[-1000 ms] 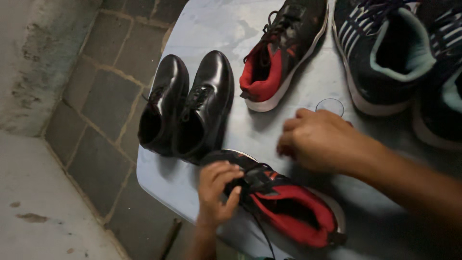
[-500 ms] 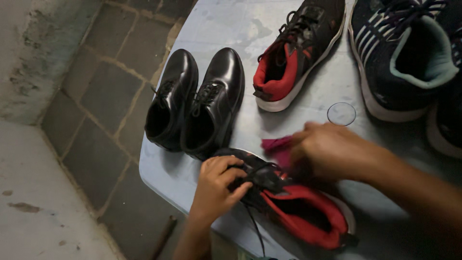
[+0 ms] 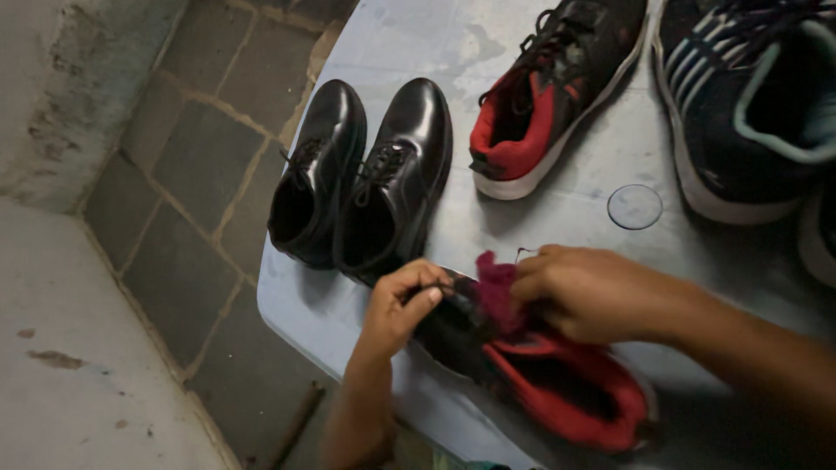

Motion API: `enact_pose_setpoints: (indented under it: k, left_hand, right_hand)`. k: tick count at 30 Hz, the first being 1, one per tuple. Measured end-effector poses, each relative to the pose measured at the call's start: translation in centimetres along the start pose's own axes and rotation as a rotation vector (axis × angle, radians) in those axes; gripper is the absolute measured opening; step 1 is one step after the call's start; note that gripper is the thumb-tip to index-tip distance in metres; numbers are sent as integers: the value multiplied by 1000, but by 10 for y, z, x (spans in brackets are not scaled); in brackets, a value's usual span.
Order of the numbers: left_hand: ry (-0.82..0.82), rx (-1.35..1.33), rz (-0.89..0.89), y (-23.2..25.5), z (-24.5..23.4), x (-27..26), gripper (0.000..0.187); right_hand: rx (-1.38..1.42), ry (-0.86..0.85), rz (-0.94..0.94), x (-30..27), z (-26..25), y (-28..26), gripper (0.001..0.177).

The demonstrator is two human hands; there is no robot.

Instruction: The person wipes a red and black sneaker with a pink cloth, focusing on the interior and exterior surfaces. The person moves the shoe between a white table and a green plastic chair while continuing to wipe it.

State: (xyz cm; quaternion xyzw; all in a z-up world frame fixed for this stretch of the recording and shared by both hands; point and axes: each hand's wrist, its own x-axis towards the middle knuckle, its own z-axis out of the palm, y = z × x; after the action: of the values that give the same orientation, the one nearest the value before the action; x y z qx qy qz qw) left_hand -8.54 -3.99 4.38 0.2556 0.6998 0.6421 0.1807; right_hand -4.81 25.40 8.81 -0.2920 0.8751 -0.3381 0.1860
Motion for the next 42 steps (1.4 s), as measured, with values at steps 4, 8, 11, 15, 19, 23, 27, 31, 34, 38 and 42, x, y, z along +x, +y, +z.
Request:
enact_pose_setpoints:
  k: [4,8,11,15,19,23,27,31,34,38,42]
  left_hand:
    - [147,-186,-1,-14,3,0,17]
    - [241,-188,4,-19,7,-2,19]
    - [318,-170,-16,-22,10,0,16]
    - [422,255,-93,-18,24,7,15]
    - [419,504,89,-1,36,12,15]
    - [434,471,84,9,41,15,15]
    - [440,558,87,9,40,15,18]
    - [443,615,96,7,39,18,18]
    - [453,646,59,5,40,21,19]
    - [468,613,18,7,41,21,20]
    - [362,739,389,14,40,14,38]
  right_hand:
    - [-258,-13,329,-8,-7,-1,34]
    - [-150,246,138,-4,-10,-2,32]
    - [50,353,-183,-6,-2,-9,27]
    - [123,89,-262,-9,5,-20,18]
    - [-29,-103,-74,-17,-3,-20,17]
    - [-249,-65,145,-36,-11,-17,23]
    - [-296,291,-60,-34,-7,-23,23]
    - [99,272,-477,-21,3,-30,26]
    - [46,64,-371,-19,4,-29,27]
    - [-185,126,-124,-31,6,-28,44]
    - [-373,295,-67,-28,10,-28,22]
